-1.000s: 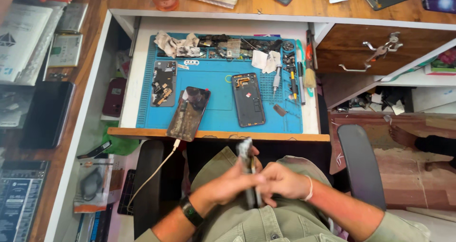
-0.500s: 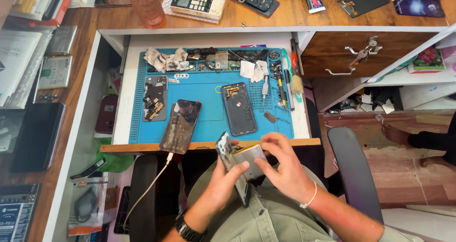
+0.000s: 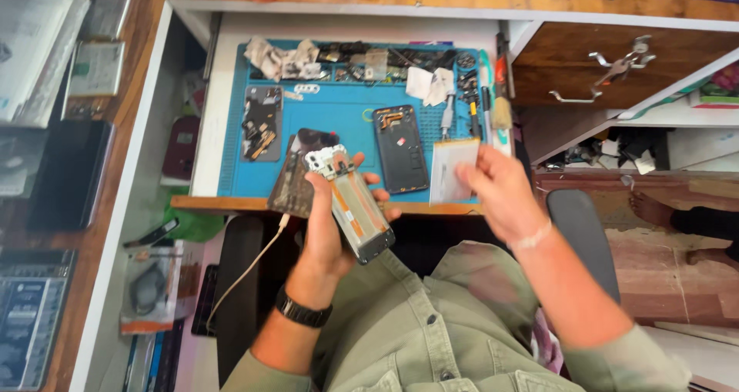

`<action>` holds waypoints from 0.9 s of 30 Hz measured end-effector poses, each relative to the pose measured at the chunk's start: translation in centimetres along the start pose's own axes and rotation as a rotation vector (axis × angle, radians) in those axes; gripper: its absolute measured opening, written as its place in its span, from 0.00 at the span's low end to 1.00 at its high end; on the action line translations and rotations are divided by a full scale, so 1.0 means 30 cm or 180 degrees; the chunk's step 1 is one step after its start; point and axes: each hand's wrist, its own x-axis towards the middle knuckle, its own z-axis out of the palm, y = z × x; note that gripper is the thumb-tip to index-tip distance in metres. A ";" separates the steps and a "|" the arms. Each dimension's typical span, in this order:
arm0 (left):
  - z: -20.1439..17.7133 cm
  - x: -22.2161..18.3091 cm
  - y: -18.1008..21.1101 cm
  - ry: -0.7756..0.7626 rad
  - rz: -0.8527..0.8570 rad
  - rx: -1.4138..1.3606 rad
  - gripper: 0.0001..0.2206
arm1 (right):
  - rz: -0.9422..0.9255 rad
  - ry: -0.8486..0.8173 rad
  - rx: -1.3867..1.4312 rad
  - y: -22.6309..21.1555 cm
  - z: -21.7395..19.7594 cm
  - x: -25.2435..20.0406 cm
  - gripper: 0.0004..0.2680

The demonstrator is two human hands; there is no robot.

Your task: The person opens a mobile phone casing and detaches internal components including the battery and various connector cables.

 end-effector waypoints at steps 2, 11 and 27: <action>0.002 0.001 0.010 -0.0042 -0.0032 -0.0196 0.42 | -0.0037 -0.0008 -0.0333 0.008 0.014 0.099 0.11; -0.007 0.052 0.019 -0.0809 -0.0146 -0.1037 0.48 | -0.0448 0.0037 -0.2764 0.075 0.183 0.292 0.13; 0.056 0.060 0.008 -0.1252 -0.0189 -0.0802 0.51 | -0.1511 0.0859 -0.3255 -0.062 0.198 0.147 0.07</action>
